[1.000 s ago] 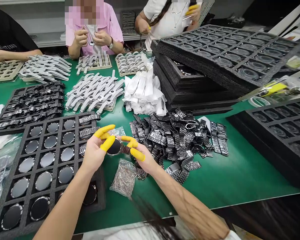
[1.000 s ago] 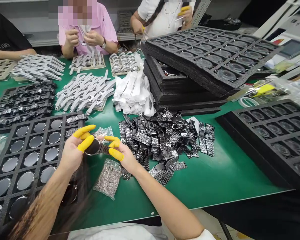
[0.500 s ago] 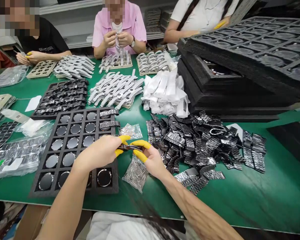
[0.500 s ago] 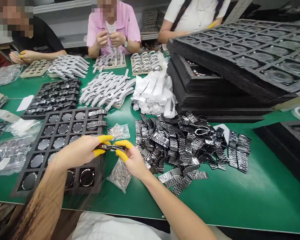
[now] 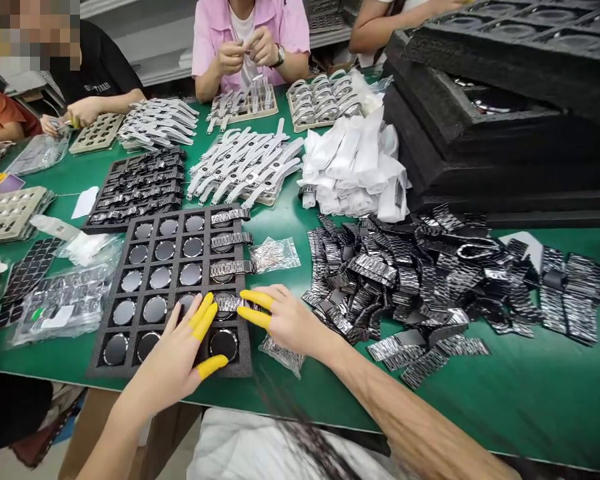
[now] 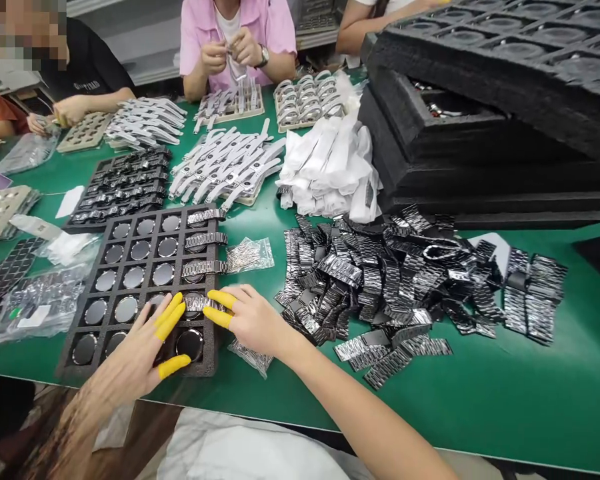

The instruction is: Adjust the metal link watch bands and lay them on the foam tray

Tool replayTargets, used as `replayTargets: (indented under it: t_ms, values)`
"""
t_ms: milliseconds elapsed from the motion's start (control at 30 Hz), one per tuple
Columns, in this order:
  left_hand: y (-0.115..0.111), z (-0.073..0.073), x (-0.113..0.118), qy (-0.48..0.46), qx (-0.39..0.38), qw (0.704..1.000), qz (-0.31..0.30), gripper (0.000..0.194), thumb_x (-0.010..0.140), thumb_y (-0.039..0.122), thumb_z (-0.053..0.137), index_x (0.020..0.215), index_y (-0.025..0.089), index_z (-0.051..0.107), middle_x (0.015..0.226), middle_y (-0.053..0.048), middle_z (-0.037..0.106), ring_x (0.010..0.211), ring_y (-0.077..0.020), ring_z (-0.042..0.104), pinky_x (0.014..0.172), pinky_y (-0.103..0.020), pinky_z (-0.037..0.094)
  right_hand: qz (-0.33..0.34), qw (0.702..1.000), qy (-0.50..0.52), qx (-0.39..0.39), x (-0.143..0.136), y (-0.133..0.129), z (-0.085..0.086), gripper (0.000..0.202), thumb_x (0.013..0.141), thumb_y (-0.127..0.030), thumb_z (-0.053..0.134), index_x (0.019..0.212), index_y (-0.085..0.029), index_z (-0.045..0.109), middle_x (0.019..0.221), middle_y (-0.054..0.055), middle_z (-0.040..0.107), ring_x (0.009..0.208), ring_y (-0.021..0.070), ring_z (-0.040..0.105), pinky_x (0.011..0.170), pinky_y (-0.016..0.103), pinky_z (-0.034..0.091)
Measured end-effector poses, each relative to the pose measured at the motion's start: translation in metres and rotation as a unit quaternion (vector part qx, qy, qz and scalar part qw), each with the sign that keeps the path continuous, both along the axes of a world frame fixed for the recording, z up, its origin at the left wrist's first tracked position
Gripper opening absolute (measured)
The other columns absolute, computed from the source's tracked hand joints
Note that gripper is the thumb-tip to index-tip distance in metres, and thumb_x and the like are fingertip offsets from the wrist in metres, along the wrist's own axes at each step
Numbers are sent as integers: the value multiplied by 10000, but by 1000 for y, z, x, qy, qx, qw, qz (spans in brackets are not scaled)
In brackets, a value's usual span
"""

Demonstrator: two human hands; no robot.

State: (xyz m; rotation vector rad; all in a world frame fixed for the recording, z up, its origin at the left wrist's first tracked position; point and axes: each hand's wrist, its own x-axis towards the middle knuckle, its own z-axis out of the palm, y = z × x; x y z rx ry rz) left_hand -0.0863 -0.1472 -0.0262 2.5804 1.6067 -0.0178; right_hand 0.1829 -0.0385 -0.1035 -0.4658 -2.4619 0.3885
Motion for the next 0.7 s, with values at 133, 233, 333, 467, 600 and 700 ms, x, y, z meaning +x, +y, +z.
replayTargets:
  t_ms: [133, 233, 333, 467, 600, 700]
  values:
    - [-4, -8, 6, 29, 21, 999, 1, 1126, 930, 724, 588, 1716, 173, 0, 1697, -231, 343, 1620, -427, 206, 1264, -712, 278, -30, 998, -9, -58, 22, 9, 19, 396, 1008, -211, 576, 1397, -221, 649, 1420, 157, 679, 1321, 314, 590, 1065, 542, 497]
    - [-5, -13, 0, 28, 25, 999, 6, 1213, 867, 797, 598, 1716, 211, -39, 1706, -222, 324, 1612, -463, 196, 1257, -746, 253, -176, 982, -30, -67, 54, 22, 28, 360, 1022, -241, 569, 1366, -233, 672, 1418, 158, 677, 1390, 355, 539, 1121, 598, 447]
    - [3, 1, -4, 7, 7, 1000, 1, 1125, 897, 731, 627, 1722, 277, 11, 1745, -181, 250, 1622, -457, 166, 1253, -733, 282, -311, 942, -113, -60, 90, 34, 27, 336, 976, -193, 608, 1299, -179, 700, 1498, 196, 606, 1518, 431, 376, 1186, 686, 340]
    - [32, 46, 20, -48, 14, 999, -3, 989, 963, 574, 647, 1717, 328, 57, 1787, -136, 133, 1639, -437, 123, 1275, -707, 264, -305, 929, -196, -73, 119, 42, 20, 168, 948, -231, 681, 1110, -200, 715, 1363, 144, 691, 1472, 421, 433, 1209, 713, 274]
    - [76, 82, 68, -138, 8, 990, -35, 849, 968, 517, 673, 1684, 334, 256, 1788, -86, 175, 1650, -404, 123, 1308, -661, 246, -262, 946, -171, -79, 126, 48, 18, 82, 977, -225, 651, 1059, -217, 657, 1253, 110, 719, 1381, 350, 537, 1222, 682, 258]
    - [110, 85, 103, -218, -24, 971, -100, 673, 986, 490, 662, 1592, 284, 453, 1750, -94, 306, 1643, -367, 198, 1319, -610, 262, -287, 948, -62, -121, 126, 53, 18, 95, 990, -306, 659, 1015, -223, 619, 1084, 98, 732, 1175, 315, 644, 1155, 613, 390]
